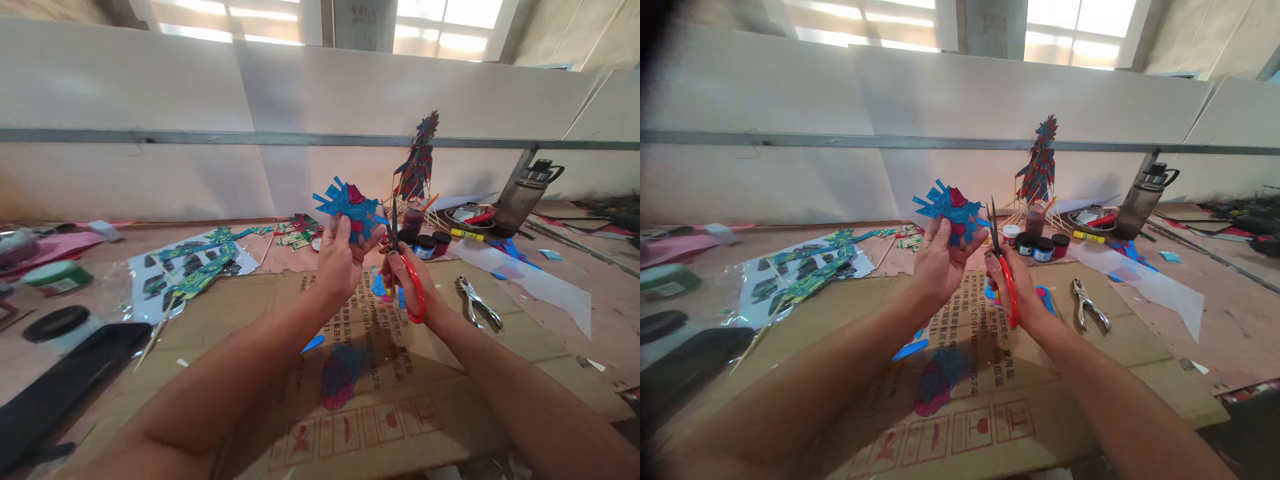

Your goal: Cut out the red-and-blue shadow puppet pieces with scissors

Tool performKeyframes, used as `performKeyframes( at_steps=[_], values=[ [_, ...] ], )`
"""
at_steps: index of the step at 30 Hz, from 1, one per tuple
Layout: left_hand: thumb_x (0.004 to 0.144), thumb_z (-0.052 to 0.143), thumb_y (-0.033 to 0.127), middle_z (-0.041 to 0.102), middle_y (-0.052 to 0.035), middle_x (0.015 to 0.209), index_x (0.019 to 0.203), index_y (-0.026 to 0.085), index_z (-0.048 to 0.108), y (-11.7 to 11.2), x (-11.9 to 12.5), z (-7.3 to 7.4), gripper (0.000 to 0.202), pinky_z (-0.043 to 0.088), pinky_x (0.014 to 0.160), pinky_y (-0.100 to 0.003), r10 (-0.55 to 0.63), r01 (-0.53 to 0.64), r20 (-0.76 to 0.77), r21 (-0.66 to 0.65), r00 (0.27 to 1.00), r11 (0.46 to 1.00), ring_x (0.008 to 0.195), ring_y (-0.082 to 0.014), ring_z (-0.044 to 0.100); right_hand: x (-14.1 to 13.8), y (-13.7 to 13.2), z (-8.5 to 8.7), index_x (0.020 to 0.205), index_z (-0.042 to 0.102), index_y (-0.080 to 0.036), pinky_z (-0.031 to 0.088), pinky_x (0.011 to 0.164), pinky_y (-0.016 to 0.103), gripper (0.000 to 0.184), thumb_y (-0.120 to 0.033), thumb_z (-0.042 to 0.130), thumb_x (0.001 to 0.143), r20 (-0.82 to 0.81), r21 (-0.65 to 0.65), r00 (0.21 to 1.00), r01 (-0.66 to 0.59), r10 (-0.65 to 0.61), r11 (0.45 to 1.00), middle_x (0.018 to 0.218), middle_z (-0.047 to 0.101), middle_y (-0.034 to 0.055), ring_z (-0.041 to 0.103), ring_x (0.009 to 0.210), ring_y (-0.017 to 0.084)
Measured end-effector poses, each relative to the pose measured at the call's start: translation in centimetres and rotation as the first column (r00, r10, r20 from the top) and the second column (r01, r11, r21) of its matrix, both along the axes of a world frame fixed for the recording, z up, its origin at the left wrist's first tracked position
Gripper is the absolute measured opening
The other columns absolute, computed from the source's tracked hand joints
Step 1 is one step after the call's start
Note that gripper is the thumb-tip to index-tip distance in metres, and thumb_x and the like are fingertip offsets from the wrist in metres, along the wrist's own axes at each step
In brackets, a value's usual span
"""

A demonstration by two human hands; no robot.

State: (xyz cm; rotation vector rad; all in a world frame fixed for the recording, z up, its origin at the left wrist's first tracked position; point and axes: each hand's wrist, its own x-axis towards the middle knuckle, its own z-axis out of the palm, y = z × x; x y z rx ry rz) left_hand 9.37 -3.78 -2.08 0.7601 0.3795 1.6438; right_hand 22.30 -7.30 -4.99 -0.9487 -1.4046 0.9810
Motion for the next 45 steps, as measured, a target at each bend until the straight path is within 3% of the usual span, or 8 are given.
performKeyframes(
  at_steps=[8, 21, 27, 33, 37, 41, 45],
  values=[
    [0.098, 0.065, 0.029, 0.076, 0.0013, 0.096, 0.101, 0.026, 0.059, -0.7, 0.8, -0.2, 0.007, 0.057, 0.103, -0.052, -0.029, 0.033, 0.072, -0.052, 0.997, 0.998, 0.089, -0.0178, 0.075, 0.2, 0.0, -0.2, 0.09, 0.05, -0.025, 0.042, 0.047, 0.025, 0.053, -0.077, 0.062, 0.086, -0.023, -0.005, 1.0, 0.008, -0.008, 1.0, 0.071, 0.053, -0.0033, 0.048, 0.056, 0.012],
    [0.097, 0.068, 0.032, 0.078, -0.0009, 0.104, 0.12, 0.029, 0.058, -1.1, 0.8, -0.1, 0.025, 0.056, 0.106, -0.049, -0.054, 0.058, 0.065, -0.069, 0.996, 0.996, 0.102, -0.0208, 0.077, -0.2, -0.5, 0.0, 0.085, 0.05, -0.025, 0.035, 0.038, 0.023, 0.057, -0.078, 0.07, 0.079, -0.119, -0.052, 0.992, 0.038, -0.044, 0.998, 0.063, 0.049, -0.005, 0.041, 0.047, 0.009],
    [0.101, 0.061, 0.026, 0.078, -0.0008, 0.096, 0.104, 0.024, 0.062, -0.5, 0.5, -0.1, 0.004, 0.057, 0.103, -0.051, -0.07, 0.077, 0.076, -0.085, 0.995, 0.993, 0.095, -0.0204, 0.077, 0.1, -0.5, 0.7, 0.083, 0.049, -0.024, 0.036, 0.034, 0.021, 0.056, -0.077, 0.068, 0.082, -0.148, -0.086, 0.985, 0.078, -0.09, 0.993, 0.06, 0.051, -0.0071, 0.044, 0.04, 0.008],
    [0.096, 0.065, 0.018, 0.076, -0.0018, 0.093, 0.096, 0.021, 0.067, 0.0, 0.5, -0.7, 0.004, 0.059, 0.095, -0.04, -0.12, 0.127, 0.064, -0.122, 0.991, 0.984, 0.089, -0.018, 0.075, 1.3, 1.2, 0.9, 0.092, 0.054, -0.026, 0.052, 0.052, 0.026, 0.042, -0.055, 0.08, 0.079, -0.276, 0.045, 0.957, 0.107, -0.09, 0.993, 0.067, 0.06, -0.0059, 0.058, 0.056, 0.013],
    [0.094, 0.065, 0.013, 0.076, -0.0013, 0.092, 0.096, 0.02, 0.069, -0.2, 0.8, -1.0, 0.008, 0.057, 0.092, -0.031, -0.178, 0.183, 0.046, -0.149, 0.983, 0.972, 0.083, -0.0132, 0.072, 1.7, 1.9, 0.3, 0.096, 0.058, -0.026, 0.057, 0.069, 0.031, 0.041, -0.046, 0.085, 0.073, -0.332, 0.017, 0.939, 0.107, -0.095, 0.994, 0.081, 0.066, -0.0032, 0.064, 0.072, 0.015],
    [0.087, 0.07, 0.009, 0.075, 0.0001, 0.089, 0.094, 0.019, 0.07, -0.5, 1.1, -1.2, 0.012, 0.056, 0.088, -0.027, -0.239, 0.241, 0.034, -0.168, 0.97, 0.956, 0.08, -0.0112, 0.071, 1.9, 1.9, 0.1, 0.093, 0.057, -0.024, 0.055, 0.069, 0.033, 0.033, -0.04, 0.08, 0.075, -0.279, 0.048, 0.954, 0.128, -0.11, 0.991, 0.077, 0.064, -0.0032, 0.062, 0.07, 0.016],
    [0.079, 0.077, 0.012, 0.075, 0.0009, 0.082, 0.089, 0.019, 0.068, -0.2, 0.6, -1.4, 0.015, 0.055, 0.075, -0.027, -0.252, 0.242, -0.021, -0.21, 0.967, 0.947, 0.072, -0.0122, 0.069, 2.5, 2.2, 0.4, 0.098, 0.057, -0.025, 0.052, 0.064, 0.032, 0.035, -0.036, 0.079, 0.073, -0.278, 0.061, 0.946, 0.188, -0.164, 0.98, 0.076, 0.063, -0.0048, 0.061, 0.064, 0.015]
  ],
)
